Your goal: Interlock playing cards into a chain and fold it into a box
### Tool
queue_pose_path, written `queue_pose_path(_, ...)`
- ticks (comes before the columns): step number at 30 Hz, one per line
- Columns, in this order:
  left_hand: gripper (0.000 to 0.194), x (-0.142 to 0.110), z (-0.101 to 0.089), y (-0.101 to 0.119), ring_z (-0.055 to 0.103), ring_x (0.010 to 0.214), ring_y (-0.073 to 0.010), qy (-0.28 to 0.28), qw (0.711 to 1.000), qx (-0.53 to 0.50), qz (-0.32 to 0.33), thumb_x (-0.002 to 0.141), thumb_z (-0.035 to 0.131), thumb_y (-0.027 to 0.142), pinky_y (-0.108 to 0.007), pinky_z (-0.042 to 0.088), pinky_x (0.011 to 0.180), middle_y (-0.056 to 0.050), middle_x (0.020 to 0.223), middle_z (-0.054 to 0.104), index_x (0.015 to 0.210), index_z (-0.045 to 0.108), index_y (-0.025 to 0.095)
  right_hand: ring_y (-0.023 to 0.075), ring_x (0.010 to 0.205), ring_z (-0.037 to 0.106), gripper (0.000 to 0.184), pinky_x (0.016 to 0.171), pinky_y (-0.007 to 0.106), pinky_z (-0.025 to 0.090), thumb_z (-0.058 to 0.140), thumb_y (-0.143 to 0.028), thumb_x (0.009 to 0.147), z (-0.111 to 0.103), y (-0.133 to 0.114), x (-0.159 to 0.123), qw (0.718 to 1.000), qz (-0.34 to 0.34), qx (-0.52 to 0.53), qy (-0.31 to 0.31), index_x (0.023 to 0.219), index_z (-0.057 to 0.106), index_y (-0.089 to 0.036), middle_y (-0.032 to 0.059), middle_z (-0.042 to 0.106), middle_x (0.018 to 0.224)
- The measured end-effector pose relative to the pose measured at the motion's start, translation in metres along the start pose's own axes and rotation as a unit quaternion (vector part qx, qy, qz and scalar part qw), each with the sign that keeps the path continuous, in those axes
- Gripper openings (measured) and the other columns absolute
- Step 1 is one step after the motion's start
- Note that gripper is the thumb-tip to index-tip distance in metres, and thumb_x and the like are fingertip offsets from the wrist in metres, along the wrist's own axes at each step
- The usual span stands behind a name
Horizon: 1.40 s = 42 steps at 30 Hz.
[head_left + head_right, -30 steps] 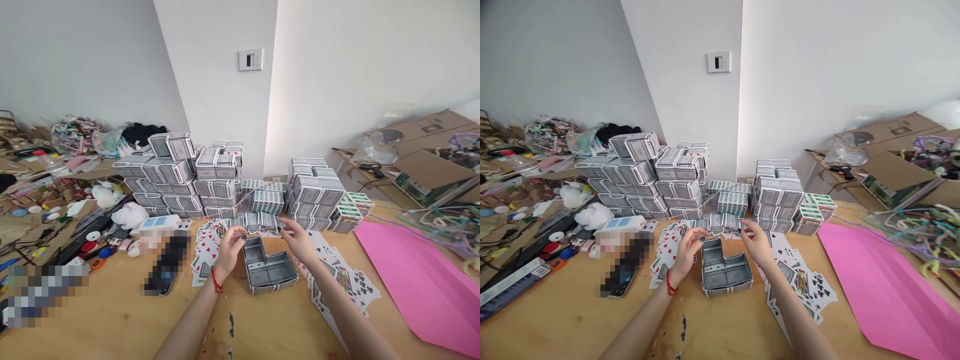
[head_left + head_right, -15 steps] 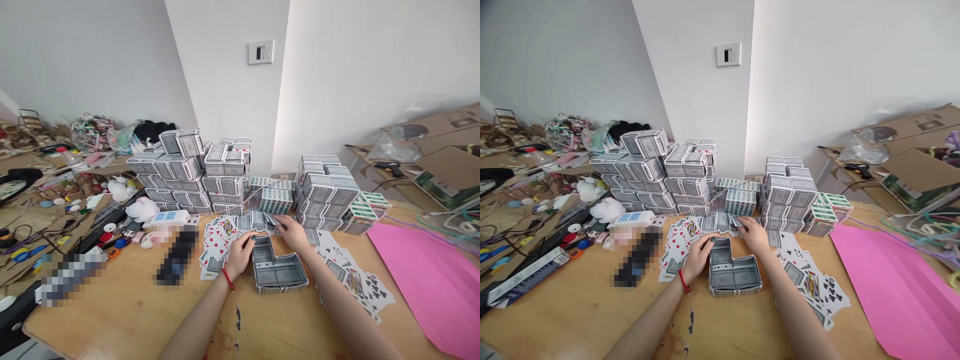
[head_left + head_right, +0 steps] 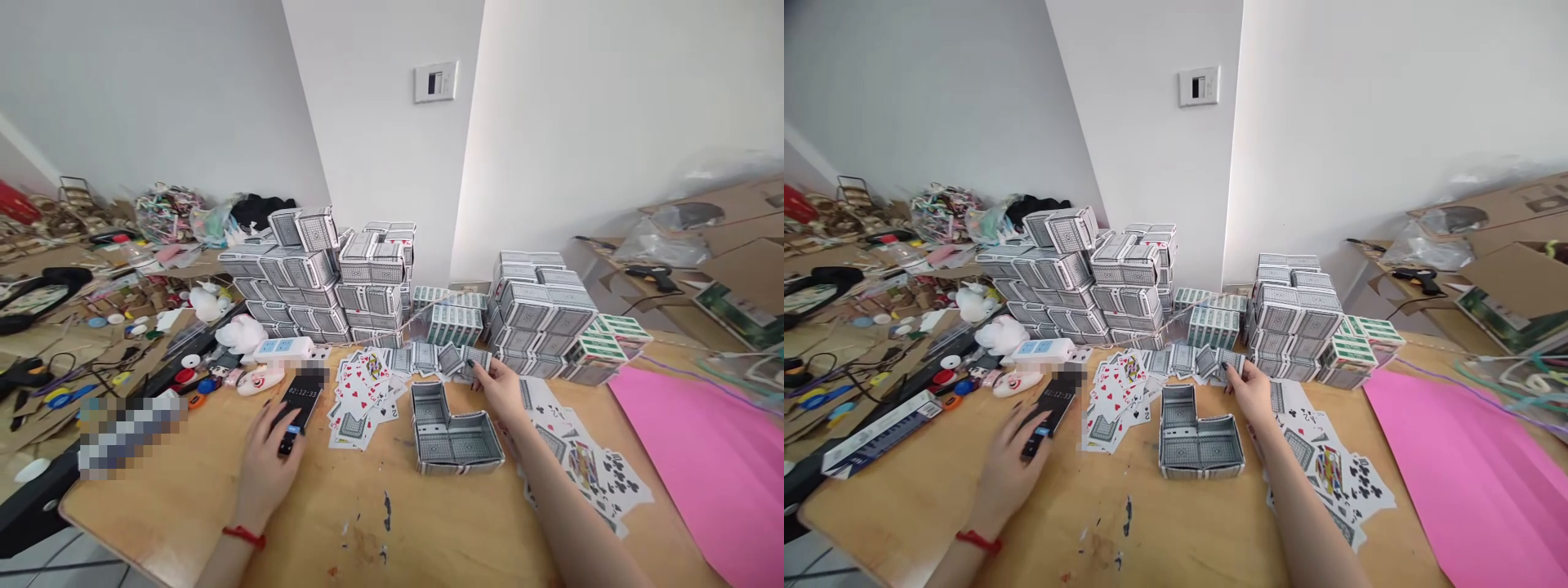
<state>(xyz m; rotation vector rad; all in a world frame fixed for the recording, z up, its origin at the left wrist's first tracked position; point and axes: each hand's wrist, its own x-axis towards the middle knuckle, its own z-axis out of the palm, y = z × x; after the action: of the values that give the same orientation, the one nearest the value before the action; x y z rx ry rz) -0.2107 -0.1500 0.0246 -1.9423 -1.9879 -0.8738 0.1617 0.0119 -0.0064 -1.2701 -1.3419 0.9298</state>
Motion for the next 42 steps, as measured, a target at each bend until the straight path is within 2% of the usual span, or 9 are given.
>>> queue_pose_path(4, 0.035, -0.022, -0.011, -0.021, 0.023, 0.128, -0.0316, -0.008, 0.997, 0.07, -0.01, 0.077, 0.048, 0.03, -0.051, 0.025, 0.103, -0.009, 0.13, 0.04, 0.11, 0.056, 0.022, 0.0135, 0.049, 0.052, 0.032, 0.045, 0.025, 0.04, 0.067, -0.045, 0.062, -0.001, 0.002, 0.0, 0.994, 0.028, 0.102, 0.011, 0.078, 0.059, -0.018, 0.0007, 0.063, 0.062)
queue_pose_path(9, 0.034, -0.026, -0.014, -0.015, 0.02, 0.129, -0.0321, -0.038, 0.994, 0.1, 0.017, 0.076, 0.049, 0.029, -0.052, 0.022, 0.103, -0.006, 0.133, 0.039, 0.108, 0.059, 0.026, 0.0192, 0.064, 0.061, 0.029, 0.055, 0.031, 0.048, 0.068, -0.043, 0.062, 0.001, -0.001, -0.003, 0.978, 0.053, 0.2, 0.013, 0.075, 0.06, -0.019, 0.0041, 0.066, 0.074)
queue_pose_path(15, 0.031, -0.025, -0.012, -0.014, 0.025, 0.127, -0.0324, -0.047, 0.991, 0.119, 0.029, 0.077, 0.047, 0.03, -0.053, 0.021, 0.103, -0.009, 0.129, 0.043, 0.102, 0.063, 0.023, 0.0239, 0.079, 0.064, 0.028, 0.07, 0.039, 0.051, 0.072, -0.034, 0.06, 0.003, -0.01, -0.007, 0.945, 0.087, 0.313, -0.041, 0.08, 0.059, -0.02, 0.0048, 0.066, 0.086)
queue_pose_path(20, 0.038, -0.021, -0.009, -0.017, 0.027, 0.126, -0.031, -0.048, 0.992, 0.114, 0.021, 0.079, 0.044, 0.032, -0.051, 0.023, 0.102, -0.011, 0.128, 0.043, 0.112, 0.056, 0.019, 0.0153, 0.059, 0.058, 0.026, 0.058, 0.029, 0.047, 0.073, -0.036, 0.058, 0.002, -0.006, -0.005, 0.957, 0.092, 0.269, -0.062, 0.069, 0.055, -0.021, -0.0015, 0.062, 0.066)
queue_pose_path(23, 0.037, -0.008, -0.004, -0.018, 0.029, 0.124, -0.03, -0.043, 0.993, 0.103, 0.024, 0.079, 0.043, 0.032, -0.049, 0.025, 0.102, -0.011, 0.128, 0.044, 0.112, 0.056, 0.019, 0.015, 0.056, 0.056, 0.026, 0.056, 0.028, 0.045, 0.072, -0.037, 0.058, 0.001, -0.006, -0.004, 0.958, 0.095, 0.261, -0.069, 0.06, 0.053, -0.02, -0.0019, 0.06, 0.06)
queue_pose_path(31, 0.038, 0.037, 0.013, -0.027, 0.035, 0.12, -0.0305, -0.053, 0.991, 0.113, 0.047, 0.077, 0.045, 0.036, -0.046, 0.028, 0.1, -0.013, 0.123, 0.048, 0.107, 0.06, 0.017, 0.0238, 0.078, 0.061, 0.02, 0.066, 0.039, 0.048, 0.059, -0.038, 0.066, -0.007, -0.014, -0.007, 0.948, 0.091, 0.297, -0.074, 0.064, 0.046, -0.022, 0.0042, 0.065, 0.092)
queue_pose_path(34, 0.04, 0.046, 0.019, -0.029, 0.033, 0.121, -0.0322, -0.058, 0.991, 0.118, 0.038, 0.076, 0.046, 0.038, -0.049, 0.026, 0.101, -0.011, 0.125, 0.047, 0.108, 0.06, 0.019, 0.0209, 0.072, 0.06, 0.024, 0.062, 0.036, 0.049, 0.06, -0.039, 0.066, -0.007, -0.014, -0.007, 0.953, 0.091, 0.281, -0.07, 0.062, 0.043, -0.022, 0.0034, 0.064, 0.085)
queue_pose_path(38, 0.041, 0.05, 0.022, -0.028, 0.03, 0.123, -0.0336, -0.071, 0.988, 0.13, 0.032, 0.075, 0.047, 0.04, -0.051, 0.023, 0.101, -0.01, 0.126, 0.047, 0.107, 0.061, 0.02, 0.0155, 0.058, 0.056, 0.025, 0.051, 0.027, 0.044, 0.064, -0.042, 0.063, -0.003, -0.012, -0.006, 0.955, 0.098, 0.269, -0.084, 0.069, 0.051, -0.021, 0.0016, 0.061, 0.07)
queue_pose_path(42, 0.041, 0.048, 0.021, -0.026, 0.03, 0.123, -0.033, -0.075, 0.988, 0.131, 0.039, 0.075, 0.047, 0.039, -0.05, 0.023, 0.101, -0.011, 0.126, 0.047, 0.108, 0.06, 0.02, 0.015, 0.063, 0.058, 0.04, 0.058, 0.027, 0.046, 0.073, -0.037, 0.055, 0.002, -0.008, -0.004, 0.952, 0.1, 0.277, -0.083, 0.087, 0.055, -0.023, -0.0012, 0.061, 0.073)
